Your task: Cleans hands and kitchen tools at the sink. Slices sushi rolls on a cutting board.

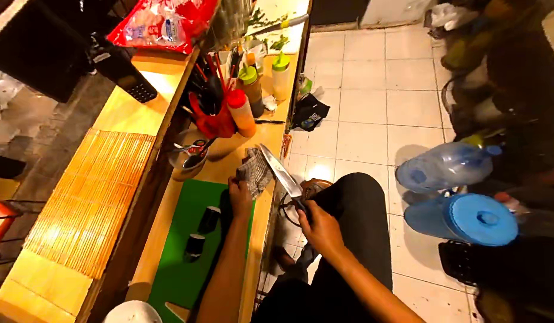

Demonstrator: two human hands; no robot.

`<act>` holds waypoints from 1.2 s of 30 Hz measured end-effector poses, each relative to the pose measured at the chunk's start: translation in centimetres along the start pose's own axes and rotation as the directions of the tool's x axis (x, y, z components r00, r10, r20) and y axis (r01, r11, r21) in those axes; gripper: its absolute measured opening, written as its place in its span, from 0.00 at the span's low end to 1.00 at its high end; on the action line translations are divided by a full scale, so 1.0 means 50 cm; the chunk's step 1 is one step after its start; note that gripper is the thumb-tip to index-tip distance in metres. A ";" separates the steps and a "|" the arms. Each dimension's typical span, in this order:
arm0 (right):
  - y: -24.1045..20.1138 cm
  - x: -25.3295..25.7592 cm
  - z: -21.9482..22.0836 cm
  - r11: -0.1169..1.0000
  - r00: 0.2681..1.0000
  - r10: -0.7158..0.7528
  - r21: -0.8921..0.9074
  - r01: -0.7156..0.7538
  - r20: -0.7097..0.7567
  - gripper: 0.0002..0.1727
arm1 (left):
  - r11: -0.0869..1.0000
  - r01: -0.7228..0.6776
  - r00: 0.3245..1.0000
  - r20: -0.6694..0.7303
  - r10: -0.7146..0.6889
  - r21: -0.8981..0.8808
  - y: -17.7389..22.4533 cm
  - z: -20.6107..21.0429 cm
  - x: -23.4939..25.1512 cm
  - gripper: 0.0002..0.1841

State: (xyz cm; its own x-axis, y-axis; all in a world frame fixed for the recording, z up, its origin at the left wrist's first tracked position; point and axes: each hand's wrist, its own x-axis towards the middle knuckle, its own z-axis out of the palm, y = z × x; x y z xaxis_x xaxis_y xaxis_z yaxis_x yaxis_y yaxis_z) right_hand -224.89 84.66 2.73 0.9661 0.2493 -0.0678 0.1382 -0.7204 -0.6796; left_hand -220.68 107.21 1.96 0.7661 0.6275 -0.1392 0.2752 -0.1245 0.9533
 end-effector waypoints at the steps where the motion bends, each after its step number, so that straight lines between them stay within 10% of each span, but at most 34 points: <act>1: -0.006 0.022 0.012 1.000 0.999 -0.001 -0.022 0.002 0.051 0.24 | 1.000 -0.006 1.000 -0.003 0.006 -0.022 -0.005 -0.001 -0.004 0.17; 6: -0.051 0.090 0.060 0.996 0.961 0.052 -0.082 -0.031 0.270 0.26 | 0.949 -0.268 0.960 0.123 0.250 0.163 -0.019 0.003 -0.018 0.16; 9: -0.063 0.098 0.075 0.996 0.954 0.047 -0.090 -0.021 0.296 0.26 | 0.769 -0.555 0.813 0.403 0.420 0.318 -0.037 0.010 -0.006 0.16; 16: -0.051 0.104 0.088 0.996 0.963 0.018 -0.094 0.008 0.269 0.24 | 0.510 -0.716 0.680 0.638 0.360 0.476 -0.056 0.027 0.020 0.25; 24: -0.032 0.105 0.086 0.998 0.968 0.026 -0.063 -0.010 0.250 0.25 | 0.639 -0.566 0.819 0.441 0.367 0.520 -0.014 0.042 0.038 0.13; 27: -0.020 0.096 0.075 0.996 0.976 0.039 0.073 -0.056 0.215 0.25 | 0.843 -0.218 0.973 0.174 0.150 0.492 0.012 0.021 0.018 0.13; 30: -0.005 0.070 0.057 0.968 0.995 0.070 0.236 -0.085 0.071 0.21 | 0.952 0.077 0.991 -0.130 -0.040 0.297 0.022 -0.007 -0.011 0.14; 33: 0.015 0.048 0.032 0.942 0.991 0.111 0.325 -0.083 -0.068 0.21 | 0.942 -0.049 0.963 -0.234 0.133 0.332 0.023 -0.024 -0.053 0.20; 36: 0.026 0.042 0.018 0.939 0.982 0.129 0.335 -0.077 -0.135 0.20 | 0.732 -0.380 0.869 -0.052 0.491 0.566 0.039 -0.013 -0.062 0.22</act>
State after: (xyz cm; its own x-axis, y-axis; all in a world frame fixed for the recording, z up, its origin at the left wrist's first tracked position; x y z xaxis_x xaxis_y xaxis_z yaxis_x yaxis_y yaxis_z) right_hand -222.86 84.86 1.04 0.9964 0.0649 -0.0554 -0.0176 -0.4791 -0.8776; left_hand -222.90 105.51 4.41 0.7711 0.5243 0.3613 0.2391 -0.7643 0.5989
